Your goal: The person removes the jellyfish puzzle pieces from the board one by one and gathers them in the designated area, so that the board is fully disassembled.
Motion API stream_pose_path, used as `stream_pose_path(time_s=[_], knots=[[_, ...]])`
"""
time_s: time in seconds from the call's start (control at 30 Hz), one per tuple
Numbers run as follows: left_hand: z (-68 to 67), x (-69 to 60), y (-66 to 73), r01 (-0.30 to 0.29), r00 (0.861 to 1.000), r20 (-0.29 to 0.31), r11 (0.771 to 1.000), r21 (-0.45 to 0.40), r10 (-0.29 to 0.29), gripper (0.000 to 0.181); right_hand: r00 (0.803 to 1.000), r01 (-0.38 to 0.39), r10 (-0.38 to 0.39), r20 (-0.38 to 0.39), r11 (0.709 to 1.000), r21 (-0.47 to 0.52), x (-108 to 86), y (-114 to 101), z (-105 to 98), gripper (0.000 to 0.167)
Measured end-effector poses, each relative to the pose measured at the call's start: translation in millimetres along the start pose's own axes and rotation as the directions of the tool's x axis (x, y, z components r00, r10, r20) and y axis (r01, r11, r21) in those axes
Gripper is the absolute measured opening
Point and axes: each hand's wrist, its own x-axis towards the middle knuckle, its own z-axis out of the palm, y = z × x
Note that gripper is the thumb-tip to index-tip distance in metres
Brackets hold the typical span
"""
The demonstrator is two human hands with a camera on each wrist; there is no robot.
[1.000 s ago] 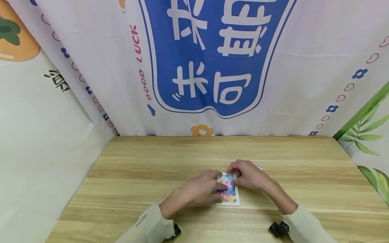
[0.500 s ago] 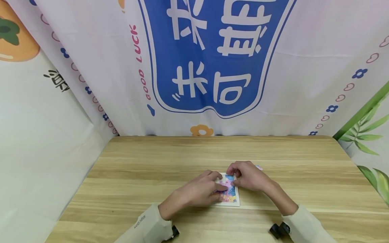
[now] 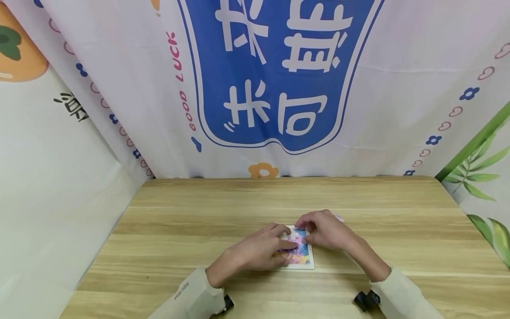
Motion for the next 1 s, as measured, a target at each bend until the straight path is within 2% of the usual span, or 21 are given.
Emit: stream_pose_path(time_s=[0.13, 0.33, 0.53, 0.6, 0.73, 1.0], knots=[[-0.5, 0.8, -0.1, 0.008, 1.0, 0.007, 1.0, -0.017, -0.008, 0.053, 1.0, -0.013, 0.013, -0.004, 1.0, -0.003, 0.3, -0.5, -1.5, 0.033], [-1.6, 2.0, 0.0, 0.015, 1.0, 0.006, 1.0, -0.023, -0.015, 0.054, 1.0, 0.018, -0.018, -0.005, 1.0, 0.003, 1.4, -1.1, -1.2, 0.034], [-1.5, 2.2, 0.6, 0.022, 1.0, 0.002, 1.0, -0.017, -0.022, 0.054, 0.995, 0.067, -0.071, 0.068, 0.995, 0.068, 4.6, -0.4, 0.9, 0.035], [-1.4, 1.9, 0.7, 0.023, 1.0, 0.001, 1.0, -0.017, -0.023, 0.054, 0.995, 0.062, -0.067, 0.071, 0.996, 0.065, 4.5, -0.4, 1.3, 0.034], [-0.8, 1.4, 0.7, 0.022, 1.0, 0.003, 1.0, -0.02, -0.022, 0.054, 0.999, 0.036, -0.037, 0.032, 0.999, 0.031, 2.8, -0.2, 0.8, 0.034], [0.6, 1.3, -0.4, 0.015, 1.0, 0.009, 1.0, -0.025, -0.015, 0.052, 1.0, 0.001, -0.002, 0.016, 0.999, 0.046, 1.2, 1.7, 2.8, 0.035]])
